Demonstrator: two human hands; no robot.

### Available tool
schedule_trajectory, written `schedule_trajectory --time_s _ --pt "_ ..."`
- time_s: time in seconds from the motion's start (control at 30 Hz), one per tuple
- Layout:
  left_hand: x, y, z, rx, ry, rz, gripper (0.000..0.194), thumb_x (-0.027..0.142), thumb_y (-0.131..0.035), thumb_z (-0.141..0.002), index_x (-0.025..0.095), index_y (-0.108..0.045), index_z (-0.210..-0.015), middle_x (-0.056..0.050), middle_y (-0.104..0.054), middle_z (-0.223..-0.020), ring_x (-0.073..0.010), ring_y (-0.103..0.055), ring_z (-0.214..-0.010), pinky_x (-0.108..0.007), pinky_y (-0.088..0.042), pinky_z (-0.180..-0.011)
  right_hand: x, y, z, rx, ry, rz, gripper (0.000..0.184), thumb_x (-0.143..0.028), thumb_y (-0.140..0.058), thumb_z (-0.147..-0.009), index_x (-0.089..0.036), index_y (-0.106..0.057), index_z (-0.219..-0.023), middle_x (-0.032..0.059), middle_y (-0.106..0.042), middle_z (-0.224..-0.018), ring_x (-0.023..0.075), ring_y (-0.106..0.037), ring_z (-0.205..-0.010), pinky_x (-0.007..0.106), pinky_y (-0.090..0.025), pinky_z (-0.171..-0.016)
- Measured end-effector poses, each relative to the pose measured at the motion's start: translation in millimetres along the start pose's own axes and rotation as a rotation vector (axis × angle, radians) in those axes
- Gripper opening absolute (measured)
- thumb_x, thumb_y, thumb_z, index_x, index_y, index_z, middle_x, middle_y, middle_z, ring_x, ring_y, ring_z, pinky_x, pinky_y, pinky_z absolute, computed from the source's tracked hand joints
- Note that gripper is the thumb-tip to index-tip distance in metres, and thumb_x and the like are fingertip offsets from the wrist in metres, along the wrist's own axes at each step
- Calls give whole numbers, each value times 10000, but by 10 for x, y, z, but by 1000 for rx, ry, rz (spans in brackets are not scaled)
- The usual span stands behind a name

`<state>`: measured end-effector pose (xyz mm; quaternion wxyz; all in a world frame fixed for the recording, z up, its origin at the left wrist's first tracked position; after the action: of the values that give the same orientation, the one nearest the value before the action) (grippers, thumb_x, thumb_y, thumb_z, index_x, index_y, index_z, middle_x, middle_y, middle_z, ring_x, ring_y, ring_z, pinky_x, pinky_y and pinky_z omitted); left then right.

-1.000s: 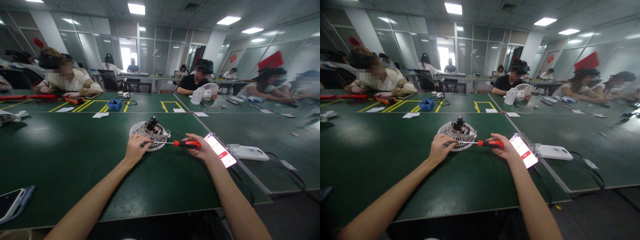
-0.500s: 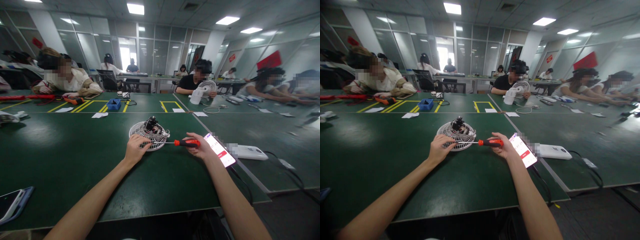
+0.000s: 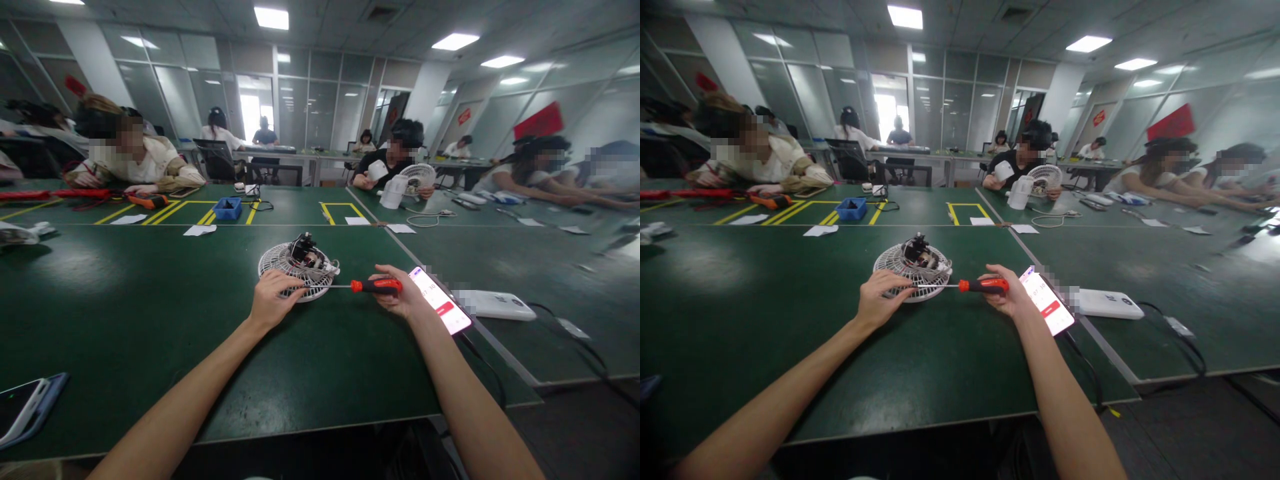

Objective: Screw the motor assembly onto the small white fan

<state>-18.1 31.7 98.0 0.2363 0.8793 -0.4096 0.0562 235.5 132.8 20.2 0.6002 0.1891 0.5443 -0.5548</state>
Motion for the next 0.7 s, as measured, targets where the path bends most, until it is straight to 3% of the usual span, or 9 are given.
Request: schedule_trajectory --time_s 0.43,0.7 --pt "12 -13 26 -6 -13 9 92 298 -778 -860 215 -780 -899 -41 -800 -860 -183 -734 -775 -355 -577 -788 8 35 25 80 -20 -36 275 -346 -632 -885 -150 -634 -693 -44 -471 -360 60 -378 -248 109 -282 -220" --pt "-34 -13 5 -51 19 -11 65 282 -745 -877 226 -778 -885 -50 -800 -870 -197 -737 -787 -349 -565 -769 -63 -107 107 54 42 15 292 -366 -699 -871 -140 -654 -692 -30 -543 -438 49 -425 -282 106 -326 -243"
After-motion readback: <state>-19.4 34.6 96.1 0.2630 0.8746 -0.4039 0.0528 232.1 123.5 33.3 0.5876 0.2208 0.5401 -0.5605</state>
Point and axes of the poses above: each hand's wrist, its own z-axis away from the middle knuckle, its own y-axis out of the back of the hand, x = y × z, the point moved 10 cm from there along -z, towards the middle knuckle
